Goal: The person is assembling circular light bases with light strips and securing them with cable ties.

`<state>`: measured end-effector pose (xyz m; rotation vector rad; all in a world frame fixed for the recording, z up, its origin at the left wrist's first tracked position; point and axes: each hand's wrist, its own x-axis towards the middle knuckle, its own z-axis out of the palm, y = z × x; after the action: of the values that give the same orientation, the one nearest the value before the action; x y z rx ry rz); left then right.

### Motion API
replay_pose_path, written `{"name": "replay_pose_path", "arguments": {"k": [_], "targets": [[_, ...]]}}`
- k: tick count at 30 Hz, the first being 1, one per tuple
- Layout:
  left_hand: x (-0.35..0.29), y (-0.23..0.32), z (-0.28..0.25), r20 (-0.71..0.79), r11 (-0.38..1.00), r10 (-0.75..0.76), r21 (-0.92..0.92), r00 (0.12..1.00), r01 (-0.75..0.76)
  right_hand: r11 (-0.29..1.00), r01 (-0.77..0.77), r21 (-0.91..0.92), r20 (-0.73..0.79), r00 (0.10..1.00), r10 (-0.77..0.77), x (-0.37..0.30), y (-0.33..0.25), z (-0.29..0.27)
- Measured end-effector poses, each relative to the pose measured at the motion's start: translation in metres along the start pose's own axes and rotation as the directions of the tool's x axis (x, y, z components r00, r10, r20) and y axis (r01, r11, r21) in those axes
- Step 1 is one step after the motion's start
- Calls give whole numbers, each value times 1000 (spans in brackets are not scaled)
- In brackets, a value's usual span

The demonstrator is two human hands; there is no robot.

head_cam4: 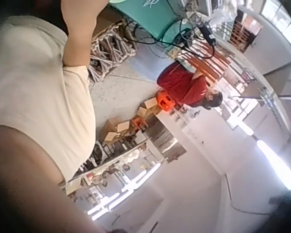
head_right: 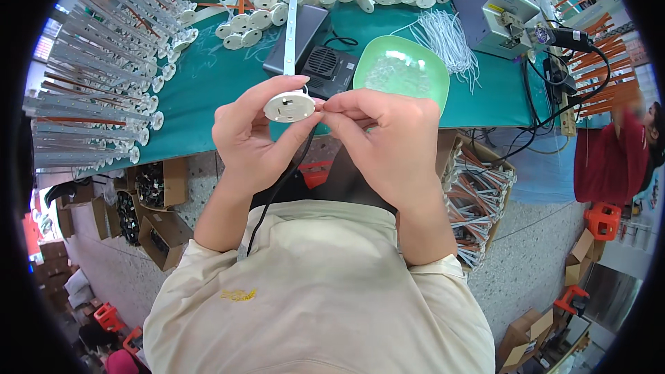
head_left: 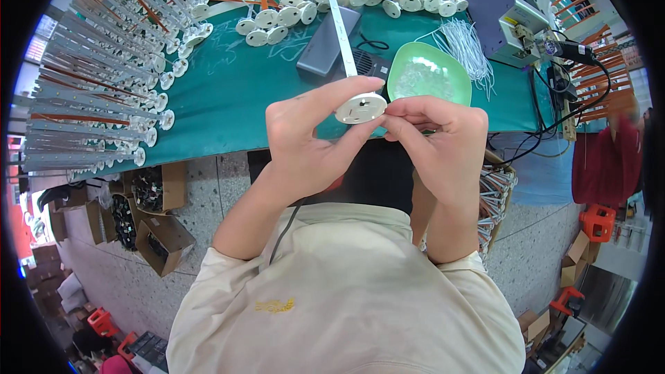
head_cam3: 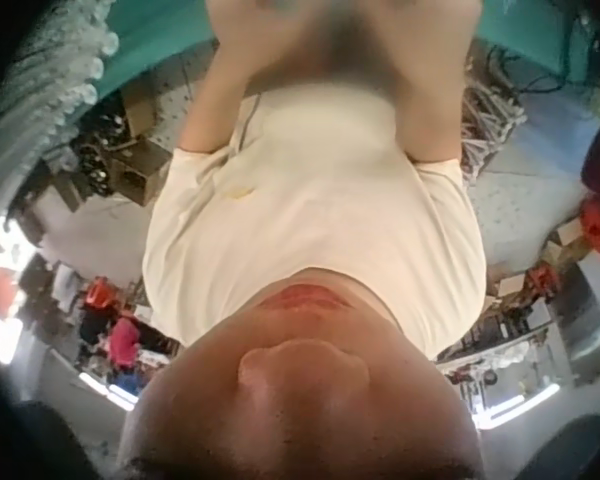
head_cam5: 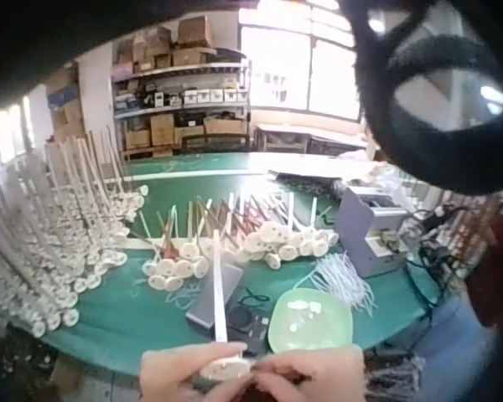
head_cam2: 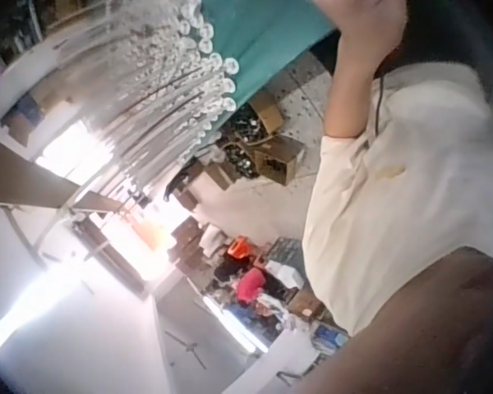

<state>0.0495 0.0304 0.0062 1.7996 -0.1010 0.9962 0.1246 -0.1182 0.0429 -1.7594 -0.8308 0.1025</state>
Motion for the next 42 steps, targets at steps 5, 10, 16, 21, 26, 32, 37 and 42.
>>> {"name": "replay_pose_path", "arguments": {"k": [5, 10, 16, 21, 26, 32, 37, 42], "targets": [[2, 11, -11, 131, 950, 178, 234, 975, -205, 987, 37, -154, -16, 999, -40, -5, -6, 7], [-1, 18, -13, 138, 909, 239, 315, 961, -272, 991, 66, -116, -70, 995, -74, -8, -8, 13], [-5, 15, -16, 74, 961, 167, 212, 983, -179, 986, 90, -143, -66, 993, -100, -13, -13, 14], [-6, 17, -21, 72, 988, 58, 140, 996, -68, 994, 108, -23, -30, 994, -109, -16, -9, 5], [-7, 17, -25, 109, 993, 63, 88, 992, -73, 976, 219, -1, -39, 975, -218, -17, -3, 6], [-10, 19, -23, 199, 953, -33, -289, 980, 91, 932, 318, -174, -248, 902, -354, -37, -19, -1], [-8, 28, -4, 163, 843, -175, -484, 971, 234, 799, 502, -330, -238, 775, -585, -34, -24, 4], [-9, 26, 2, 174, 746, -107, -637, 979, 195, 777, 537, -328, -260, 740, -621, -34, -20, 2]]}}
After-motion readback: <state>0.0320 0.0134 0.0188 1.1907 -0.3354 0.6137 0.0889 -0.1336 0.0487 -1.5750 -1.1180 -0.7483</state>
